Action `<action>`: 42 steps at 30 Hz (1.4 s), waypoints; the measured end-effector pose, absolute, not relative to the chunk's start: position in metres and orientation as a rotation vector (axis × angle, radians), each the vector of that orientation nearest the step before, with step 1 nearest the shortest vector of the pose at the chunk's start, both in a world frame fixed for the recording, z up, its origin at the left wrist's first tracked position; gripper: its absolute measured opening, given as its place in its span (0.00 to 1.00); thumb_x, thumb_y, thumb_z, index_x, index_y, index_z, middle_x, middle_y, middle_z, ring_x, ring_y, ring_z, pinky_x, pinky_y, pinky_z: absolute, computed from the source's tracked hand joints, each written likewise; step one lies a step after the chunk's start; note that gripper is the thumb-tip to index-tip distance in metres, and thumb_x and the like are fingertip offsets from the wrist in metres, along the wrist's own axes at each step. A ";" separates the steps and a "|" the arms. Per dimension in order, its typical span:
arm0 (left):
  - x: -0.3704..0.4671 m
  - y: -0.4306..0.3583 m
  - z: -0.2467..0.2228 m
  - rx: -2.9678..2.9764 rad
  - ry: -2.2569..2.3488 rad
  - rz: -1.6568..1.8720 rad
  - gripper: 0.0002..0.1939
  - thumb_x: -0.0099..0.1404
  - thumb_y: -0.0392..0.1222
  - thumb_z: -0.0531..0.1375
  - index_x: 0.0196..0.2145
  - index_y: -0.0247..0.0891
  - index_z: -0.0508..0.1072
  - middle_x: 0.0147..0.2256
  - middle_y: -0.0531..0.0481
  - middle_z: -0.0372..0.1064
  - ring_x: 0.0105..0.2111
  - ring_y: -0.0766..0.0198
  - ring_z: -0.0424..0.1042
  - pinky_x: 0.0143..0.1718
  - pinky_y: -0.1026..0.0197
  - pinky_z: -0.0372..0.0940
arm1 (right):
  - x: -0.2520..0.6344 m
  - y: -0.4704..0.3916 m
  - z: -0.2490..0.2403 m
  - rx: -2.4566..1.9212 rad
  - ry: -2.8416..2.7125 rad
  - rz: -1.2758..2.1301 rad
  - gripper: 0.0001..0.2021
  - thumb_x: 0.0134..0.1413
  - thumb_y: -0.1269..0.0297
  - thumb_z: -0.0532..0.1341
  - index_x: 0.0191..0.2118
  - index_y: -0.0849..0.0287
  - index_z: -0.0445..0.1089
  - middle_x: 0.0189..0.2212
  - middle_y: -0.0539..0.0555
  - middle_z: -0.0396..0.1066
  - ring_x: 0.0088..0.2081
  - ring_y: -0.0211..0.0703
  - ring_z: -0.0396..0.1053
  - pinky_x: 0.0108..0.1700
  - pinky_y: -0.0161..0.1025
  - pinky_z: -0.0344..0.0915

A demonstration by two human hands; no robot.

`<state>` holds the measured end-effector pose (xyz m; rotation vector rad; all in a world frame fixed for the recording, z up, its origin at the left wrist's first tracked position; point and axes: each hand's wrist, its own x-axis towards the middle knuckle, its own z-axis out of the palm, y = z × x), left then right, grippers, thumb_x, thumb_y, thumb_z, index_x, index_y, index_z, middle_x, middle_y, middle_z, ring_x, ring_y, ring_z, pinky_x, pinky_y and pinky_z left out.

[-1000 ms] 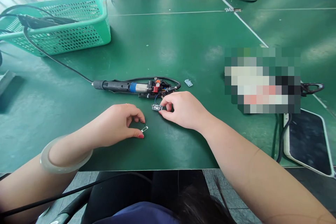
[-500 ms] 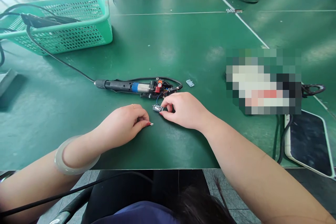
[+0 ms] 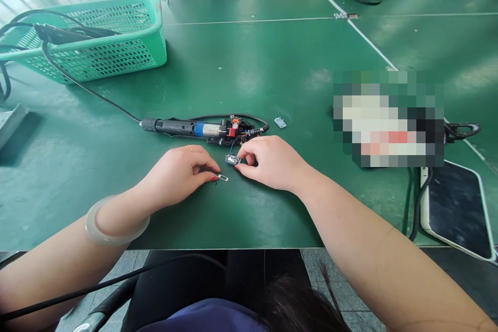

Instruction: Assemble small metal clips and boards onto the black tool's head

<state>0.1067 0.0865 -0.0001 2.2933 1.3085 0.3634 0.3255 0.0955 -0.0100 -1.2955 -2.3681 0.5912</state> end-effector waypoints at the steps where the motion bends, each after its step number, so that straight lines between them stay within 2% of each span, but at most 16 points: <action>1: 0.107 0.087 -0.001 2.296 1.306 0.350 0.03 0.58 0.40 0.64 0.32 0.43 0.78 0.32 0.55 0.73 0.34 0.64 0.70 0.39 0.62 0.63 | 0.326 0.095 -0.010 -1.299 -2.367 0.591 0.05 0.48 0.63 0.63 0.30 0.59 0.74 0.22 0.46 0.68 0.22 0.32 0.59 0.27 0.33 0.56; 12: 0.115 0.082 -0.002 2.376 1.304 0.217 0.06 0.63 0.39 0.58 0.33 0.41 0.75 0.36 0.53 0.71 0.36 0.62 0.70 0.39 0.59 0.63 | 0.324 0.095 -0.009 -1.315 -2.362 0.611 0.04 0.48 0.64 0.63 0.29 0.59 0.73 0.22 0.47 0.67 0.23 0.33 0.60 0.28 0.34 0.56; 27: 0.126 0.086 0.001 2.453 1.450 0.489 0.07 0.65 0.39 0.56 0.35 0.38 0.75 0.37 0.49 0.71 0.38 0.60 0.70 0.38 0.59 0.65 | 0.323 0.095 -0.012 -1.298 -2.416 0.531 0.05 0.49 0.64 0.62 0.29 0.58 0.68 0.23 0.47 0.66 0.26 0.36 0.62 0.30 0.34 0.56; 42: 0.135 0.087 -0.004 2.581 1.482 0.415 0.08 0.66 0.41 0.55 0.37 0.40 0.74 0.38 0.50 0.70 0.35 0.62 0.71 0.32 0.61 0.63 | 0.322 0.095 -0.012 -1.271 -2.412 0.508 0.04 0.48 0.64 0.61 0.28 0.58 0.66 0.23 0.48 0.66 0.26 0.37 0.62 0.29 0.35 0.56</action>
